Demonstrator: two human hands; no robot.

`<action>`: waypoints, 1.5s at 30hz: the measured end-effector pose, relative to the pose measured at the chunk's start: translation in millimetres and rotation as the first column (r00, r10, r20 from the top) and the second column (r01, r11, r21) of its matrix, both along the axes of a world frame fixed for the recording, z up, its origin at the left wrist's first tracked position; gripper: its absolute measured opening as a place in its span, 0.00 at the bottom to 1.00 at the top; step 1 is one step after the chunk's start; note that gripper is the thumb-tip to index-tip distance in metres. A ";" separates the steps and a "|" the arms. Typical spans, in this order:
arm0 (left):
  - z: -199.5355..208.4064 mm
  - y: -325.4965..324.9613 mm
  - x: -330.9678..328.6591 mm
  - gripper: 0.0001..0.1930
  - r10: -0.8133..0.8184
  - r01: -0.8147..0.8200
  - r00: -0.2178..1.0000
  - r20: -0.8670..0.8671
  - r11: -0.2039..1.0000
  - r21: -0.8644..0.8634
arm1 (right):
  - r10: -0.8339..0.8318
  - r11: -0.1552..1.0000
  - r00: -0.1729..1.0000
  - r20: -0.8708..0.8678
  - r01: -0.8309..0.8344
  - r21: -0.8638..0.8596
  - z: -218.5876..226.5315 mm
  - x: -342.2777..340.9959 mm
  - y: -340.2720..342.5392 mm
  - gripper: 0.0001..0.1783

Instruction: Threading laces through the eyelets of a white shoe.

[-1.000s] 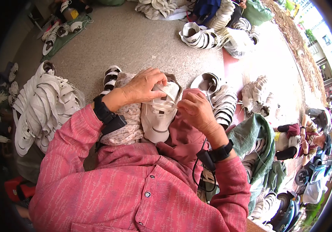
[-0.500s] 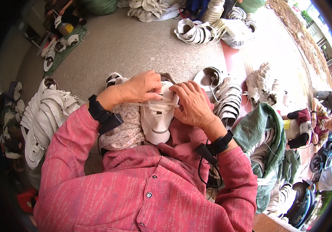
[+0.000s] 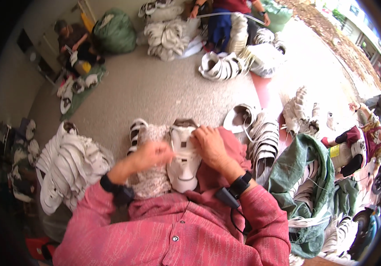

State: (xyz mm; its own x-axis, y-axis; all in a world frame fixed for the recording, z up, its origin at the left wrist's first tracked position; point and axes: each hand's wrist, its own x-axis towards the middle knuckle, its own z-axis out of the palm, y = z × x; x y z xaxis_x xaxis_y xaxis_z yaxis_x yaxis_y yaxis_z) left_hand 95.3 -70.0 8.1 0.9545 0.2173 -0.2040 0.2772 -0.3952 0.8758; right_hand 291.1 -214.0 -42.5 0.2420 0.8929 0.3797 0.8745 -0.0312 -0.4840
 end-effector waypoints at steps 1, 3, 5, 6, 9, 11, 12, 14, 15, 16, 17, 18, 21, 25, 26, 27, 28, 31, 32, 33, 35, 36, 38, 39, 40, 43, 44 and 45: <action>5.0 -9.8 -8.3 0.18 -0.010 -0.065 0.978 -0.208 0.934 -0.350 | -0.011 0.999 0.999 -0.042 0.012 0.033 -3.6 0.7 -3.6 0.08; -7.6 -17.0 -33.3 0.16 0.119 -0.290 0.941 -0.318 0.768 -0.570 | -0.004 0.994 0.992 -0.126 0.018 0.111 2.6 -4.3 -9.2 0.08; -14.0 -19.0 -46.1 0.17 0.249 -0.353 0.935 -0.251 0.626 -0.695 | -0.030 0.993 0.993 -0.113 0.043 0.112 -0.3 -8.2 -12.8 0.08; -17.7 -16.7 -49.1 0.17 0.291 -0.330 0.935 -0.202 0.509 -0.795 | -0.041 0.986 0.994 -0.104 0.057 0.159 0.3 -12.1 -15.3 0.09; -28.1 -10.5 -40.1 0.16 0.331 -0.178 0.941 -0.065 0.324 -0.929 | -0.021 0.966 0.977 -0.214 0.076 0.249 6.8 -24.7 -26.9 0.10; -39.2 -2.7 -30.3 0.16 0.461 -0.119 0.886 -0.046 0.130 -0.984 | -0.032 0.993 0.800 -0.599 0.094 0.073 11.5 -27.0 -43.2 0.12; -43.3 5.2 -29.2 0.15 0.489 -0.116 0.870 -0.053 0.100 -0.988 | 0.062 0.985 0.645 -0.761 0.085 0.152 31.3 -28.1 -54.5 0.14; -50.0 29.3 -34.9 0.11 0.556 -0.046 0.831 -0.002 0.065 -0.997 | 0.137 0.948 0.468 -0.873 0.193 0.252 48.4 -24.2 -76.6 0.16; -51.5 43.9 -38.0 0.10 0.576 -0.002 0.817 0.022 0.041 -0.999 | 0.232 0.900 0.303 -0.924 0.294 0.322 56.4 -21.0 -88.7 0.15; -50.7 57.7 -46.6 0.09 0.620 0.028 0.783 0.052 0.048 -0.998 | 0.276 0.872 0.285 -0.918 0.328 0.364 59.0 -11.8 -102.4 0.16; -48.5 71.9 -57.7 0.08 0.664 0.056 0.744 0.078 0.053 -0.997 | 0.320 0.842 0.267 -0.909 0.359 0.402 60.5 -1.5 -119.7 0.17; -45.1 86.1 -69.4 0.07 0.721 0.055 0.689 0.073 0.048 -0.997 | 0.389 0.804 0.195 -0.901 0.405 0.435 50.6 13.3 -138.3 0.19; -41.3 131.6 -117.6 0.07 0.819 0.101 0.558 0.134 0.094 -0.990 | 0.456 0.626 0.038 -0.889 0.697 0.351 59.4 26.6 -179.6 0.23; -45.6 169.8 -176.4 0.09 0.920 0.121 0.363 0.148 0.111 -0.986 | 0.545 0.472 0.079 -0.835 0.793 0.384 26.6 56.4 -237.6 0.23; -48.7 174.1 -188.8 0.09 0.919 0.139 0.347 0.188 0.148 -0.979 | 0.514 0.448 0.092 -0.853 0.819 0.358 23.7 58.3 -248.2 0.23; -47.1 175.3 -195.6 0.09 0.918 0.133 0.353 0.180 0.141 -0.981 | 0.479 0.420 0.105 -0.871 0.844 0.333 22.7 59.0 -256.7 0.23; -43.5 172.9 -201.8 0.09 0.936 0.103 0.306 0.177 0.152 -0.983 | 0.473 0.416 0.102 -0.875 0.850 0.324 21.4 59.3 -263.2 0.23; -42.5 176.5 -213.9 0.10 0.902 0.089 0.324 0.285 0.271 -0.958 | 0.421 0.409 0.135 -0.897 0.855 0.320 20.1 64.3 -272.5 0.22; -41.4 176.4 -219.2 0.10 0.928 0.047 0.270 0.257 0.253 -0.966 | 0.339 0.392 0.143 -0.930 0.877 0.278 18.1 65.3 -272.8 0.22; -37.3 174.2 -219.3 0.11 0.950 0.010 0.210 0.232 0.235 -0.972 | 0.256 0.373 0.149 -0.955 0.897 0.239 19.0 66.6 -271.4 0.21; -42.0 184.0 -225.8 0.13 0.934 0.007 0.213 0.288 0.294 -0.956 | 0.196 0.351 0.185 -0.963 0.904 0.245 24.3 67.5 -267.8 0.21; -41.5 186.3 -228.7 0.14 0.938 -0.008 0.197 0.285 0.293 -0.956 | 0.146 0.344 0.211 -0.966 0.905 0.250 24.8 68.7 -267.2 0.21; -37.6 187.8 -232.0 0.15 0.929 -0.023 0.206 0.307 0.318 -0.948 | 0.071 0.331 0.247 -0.966 0.908 0.256 30.5 66.5 -265.3 0.20; -37.4 191.3 -235.0 0.15 0.928 -0.018 0.212 0.307 0.318 -0.948 | 0.069 0.325 0.250 -0.966 0.910 0.259 28.8 66.4 -265.0 0.20; -36.9 191.0 -241.8 0.15 0.910 0.024 0.220 0.351 0.354 -0.935 | -0.033 0.337 0.273 -0.962 0.909 0.246 23.7 70.9 -262.1 0.20; -31.5 197.8 -249.7 0.16 0.894 0.017 0.226 0.387 0.394 -0.919 | -0.146 0.370 0.277 -0.950 0.906 0.207 13.0 76.1 -259.6 0.18; -25.9 201.0 -253.2 0.16 0.815 0.033 0.334 0.474 0.492 -0.870 | -0.254 0.379 0.346 -0.903 0.895 0.236 4.5 78.1 -255.1 0.18; -20.7 198.3 -254.3 0.15 0.720 0.063 0.430 0.544 0.578 -0.814 | -0.360 0.396 0.412 -0.837 0.880 0.263 1.4 78.0 -251.3 0.19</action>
